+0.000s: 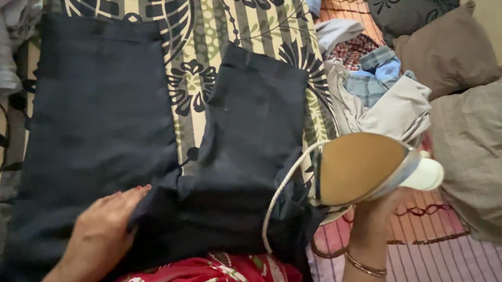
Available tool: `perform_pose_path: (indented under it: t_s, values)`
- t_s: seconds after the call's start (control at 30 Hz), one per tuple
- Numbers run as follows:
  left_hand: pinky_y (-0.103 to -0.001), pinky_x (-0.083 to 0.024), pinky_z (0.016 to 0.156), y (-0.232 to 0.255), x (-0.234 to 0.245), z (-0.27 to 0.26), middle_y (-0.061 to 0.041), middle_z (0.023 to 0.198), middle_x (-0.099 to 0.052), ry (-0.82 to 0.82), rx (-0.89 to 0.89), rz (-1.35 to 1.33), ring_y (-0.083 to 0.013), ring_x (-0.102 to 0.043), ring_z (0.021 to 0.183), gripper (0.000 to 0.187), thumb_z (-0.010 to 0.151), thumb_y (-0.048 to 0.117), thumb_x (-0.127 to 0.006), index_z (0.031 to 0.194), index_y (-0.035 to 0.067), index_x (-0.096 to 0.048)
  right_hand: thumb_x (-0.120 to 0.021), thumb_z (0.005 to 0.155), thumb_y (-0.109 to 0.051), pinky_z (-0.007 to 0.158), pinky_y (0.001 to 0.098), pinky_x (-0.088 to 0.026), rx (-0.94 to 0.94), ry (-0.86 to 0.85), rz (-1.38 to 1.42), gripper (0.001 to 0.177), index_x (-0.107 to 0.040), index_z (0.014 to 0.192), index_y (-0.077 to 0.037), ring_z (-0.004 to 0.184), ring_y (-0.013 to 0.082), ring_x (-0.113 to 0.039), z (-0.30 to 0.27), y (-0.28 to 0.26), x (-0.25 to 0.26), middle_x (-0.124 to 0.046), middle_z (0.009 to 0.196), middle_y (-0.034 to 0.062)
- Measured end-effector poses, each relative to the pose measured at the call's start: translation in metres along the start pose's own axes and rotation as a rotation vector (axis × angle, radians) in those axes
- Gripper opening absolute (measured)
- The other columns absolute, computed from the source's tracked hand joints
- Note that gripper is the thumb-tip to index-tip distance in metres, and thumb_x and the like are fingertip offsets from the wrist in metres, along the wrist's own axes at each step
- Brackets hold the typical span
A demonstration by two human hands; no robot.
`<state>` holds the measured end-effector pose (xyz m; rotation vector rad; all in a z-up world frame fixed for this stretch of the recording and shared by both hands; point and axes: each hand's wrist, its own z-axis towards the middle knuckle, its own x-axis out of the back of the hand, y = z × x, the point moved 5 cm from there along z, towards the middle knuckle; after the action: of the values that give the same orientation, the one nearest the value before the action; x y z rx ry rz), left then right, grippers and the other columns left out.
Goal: The person irons a pair of black trousers, first spreading them out by hand on a padded surface, then smoothing different sections of the fabric with an iron while keeping the garment flat.
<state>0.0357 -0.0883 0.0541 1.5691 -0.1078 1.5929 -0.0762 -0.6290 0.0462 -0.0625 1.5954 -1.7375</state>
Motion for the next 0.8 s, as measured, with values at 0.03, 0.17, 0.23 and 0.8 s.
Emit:
perform_pose_path:
  t_s: [0.03,0.17,0.23,0.8]
  values:
    - [-0.043,-0.051,0.1,-0.007,0.005,0.005,-0.017,0.126,-0.07,0.034,0.078,-0.005,-0.0355,-0.067,0.114,0.061,0.073,0.014,-0.074,0.133,0.007,-0.062,-0.052,0.105,-0.04,0.095,0.038,-0.059,-0.042,-0.003,0.051,0.046,-0.057,0.136,-0.006,0.109,0.0226,-0.068,0.0,0.012,0.004,-0.068,0.122,0.0085]
    - [-0.049,-0.056,0.083,-0.022,0.045,0.052,-0.028,0.11,-0.07,0.27,0.117,-0.05,-0.046,-0.068,0.099,0.044,0.086,0.011,-0.074,0.127,-0.003,-0.065,-0.043,0.107,-0.049,0.094,0.0406,-0.06,-0.212,-0.069,0.253,0.054,-0.058,0.134,-0.005,0.107,0.0256,-0.069,0.001,0.05,0.013,-0.069,0.122,0.0109]
    - [-0.047,-0.056,0.088,-0.017,0.067,0.077,-0.025,0.116,-0.071,0.28,0.108,-0.092,-0.0429,-0.067,0.107,0.041,0.09,0.008,-0.071,0.13,0.002,-0.066,-0.038,0.107,-0.053,0.093,0.0419,-0.06,-0.24,-0.114,0.301,0.058,-0.058,0.133,-0.005,0.107,0.0271,-0.069,0.006,0.061,0.012,-0.069,0.122,0.0121]
    - [-0.043,-0.053,0.09,-0.071,-0.019,0.186,-0.013,0.118,-0.068,0.261,0.032,0.264,-0.033,-0.066,0.108,0.052,0.085,0.01,-0.075,0.134,0.003,-0.06,-0.054,0.104,-0.028,0.098,0.0352,-0.054,-0.086,-0.242,-0.276,0.04,-0.055,0.138,-0.006,0.117,0.02,-0.062,0.003,0.026,-0.007,-0.062,0.13,0.0077]
